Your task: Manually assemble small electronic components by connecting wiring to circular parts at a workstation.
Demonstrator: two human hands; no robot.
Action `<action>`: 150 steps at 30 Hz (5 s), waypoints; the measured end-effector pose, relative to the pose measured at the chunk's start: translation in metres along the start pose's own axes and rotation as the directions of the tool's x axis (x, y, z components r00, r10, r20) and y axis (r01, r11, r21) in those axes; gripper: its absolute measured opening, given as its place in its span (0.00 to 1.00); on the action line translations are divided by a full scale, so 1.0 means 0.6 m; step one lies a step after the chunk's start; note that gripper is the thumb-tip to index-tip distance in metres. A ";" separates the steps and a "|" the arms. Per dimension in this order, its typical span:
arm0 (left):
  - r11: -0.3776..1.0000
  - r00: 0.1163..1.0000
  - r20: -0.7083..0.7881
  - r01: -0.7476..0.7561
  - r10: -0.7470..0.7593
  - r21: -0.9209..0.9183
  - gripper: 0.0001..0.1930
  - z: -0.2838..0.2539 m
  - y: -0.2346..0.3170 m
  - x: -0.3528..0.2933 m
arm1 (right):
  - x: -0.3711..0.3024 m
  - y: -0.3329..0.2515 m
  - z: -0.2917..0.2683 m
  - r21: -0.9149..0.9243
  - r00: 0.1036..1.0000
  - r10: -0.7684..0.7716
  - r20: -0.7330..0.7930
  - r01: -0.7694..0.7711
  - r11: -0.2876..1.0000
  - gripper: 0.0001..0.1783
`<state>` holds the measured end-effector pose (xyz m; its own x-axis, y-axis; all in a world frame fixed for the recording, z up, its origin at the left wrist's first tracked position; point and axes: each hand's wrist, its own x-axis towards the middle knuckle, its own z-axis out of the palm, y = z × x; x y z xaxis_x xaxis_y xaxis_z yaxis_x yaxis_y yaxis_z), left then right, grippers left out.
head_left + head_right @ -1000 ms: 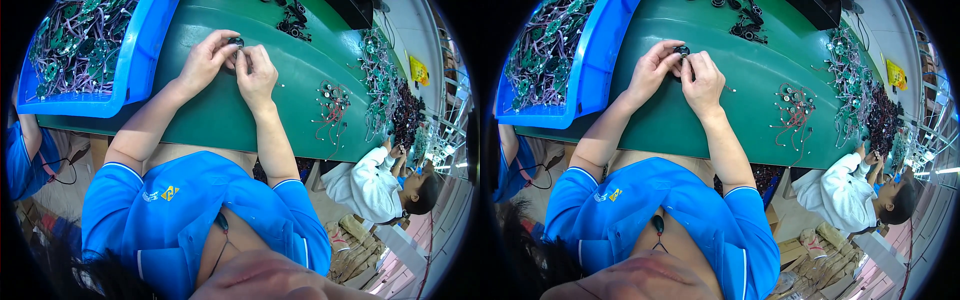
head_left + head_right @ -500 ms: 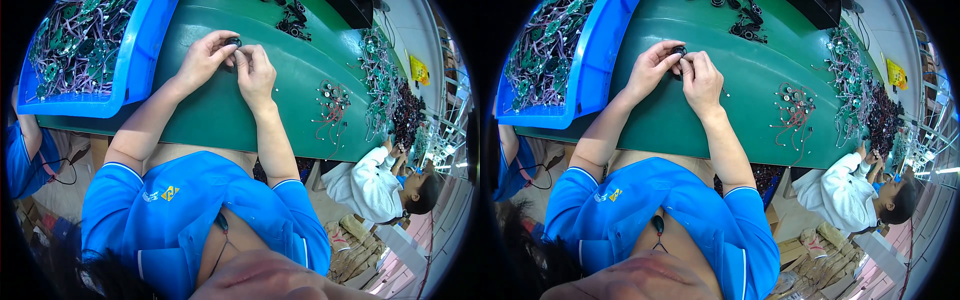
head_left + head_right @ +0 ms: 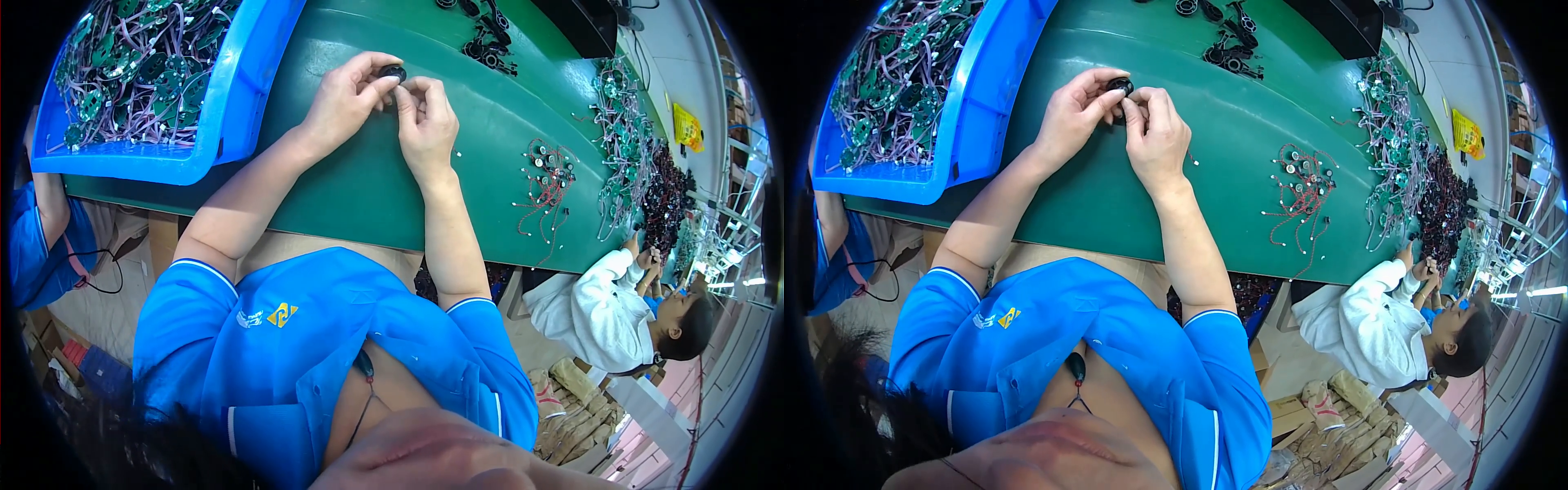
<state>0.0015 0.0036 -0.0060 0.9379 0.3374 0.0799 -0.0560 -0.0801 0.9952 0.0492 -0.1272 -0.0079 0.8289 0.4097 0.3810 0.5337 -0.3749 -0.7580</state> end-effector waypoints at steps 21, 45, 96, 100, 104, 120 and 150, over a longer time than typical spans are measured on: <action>0.935 0.991 0.018 0.132 -0.134 -0.328 0.13 -0.005 -0.004 0.004 | -0.003 -0.002 -0.009 0.355 0.971 0.170 0.165 -0.220 0.909 0.03; 0.997 1.000 0.013 -0.027 0.028 -0.072 0.13 0.000 -0.010 -0.001 | -0.003 0.004 -0.002 0.175 0.988 0.096 0.119 -0.116 0.978 0.04; 0.989 0.996 0.030 -0.090 0.087 0.115 0.09 0.093 -0.024 0.163 | -0.190 0.254 -0.432 -0.668 0.759 0.107 -0.642 -0.622 0.409 0.10; 0.997 0.988 0.149 -0.039 0.049 -0.069 0.09 0.090 0.015 0.080 | -0.143 0.230 -0.435 -0.522 0.705 0.271 -0.656 -0.683 0.511 0.09; 0.998 0.948 0.317 -0.034 0.015 0.054 0.12 0.050 0.032 0.016 | -0.047 0.049 -0.338 -0.192 0.816 0.253 -0.519 -0.400 0.896 0.06; 0.970 0.967 -0.142 -0.187 0.210 0.157 0.15 -0.010 0.031 0.001 | 0.024 -0.050 -0.004 -0.074 0.991 -0.056 0.124 0.065 0.995 0.08; 0.963 0.968 -0.090 -0.217 0.232 0.157 0.13 -0.006 0.010 -0.005 | 0.013 -0.027 -0.004 0.485 0.915 0.284 0.286 -0.393 0.781 0.07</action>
<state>-0.0029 0.0054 -0.0001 0.8646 0.3926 0.3138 -0.2033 -0.2978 0.9327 0.0474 -0.1203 0.0086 0.8622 0.5063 -0.0174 0.0098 -0.0510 -0.9987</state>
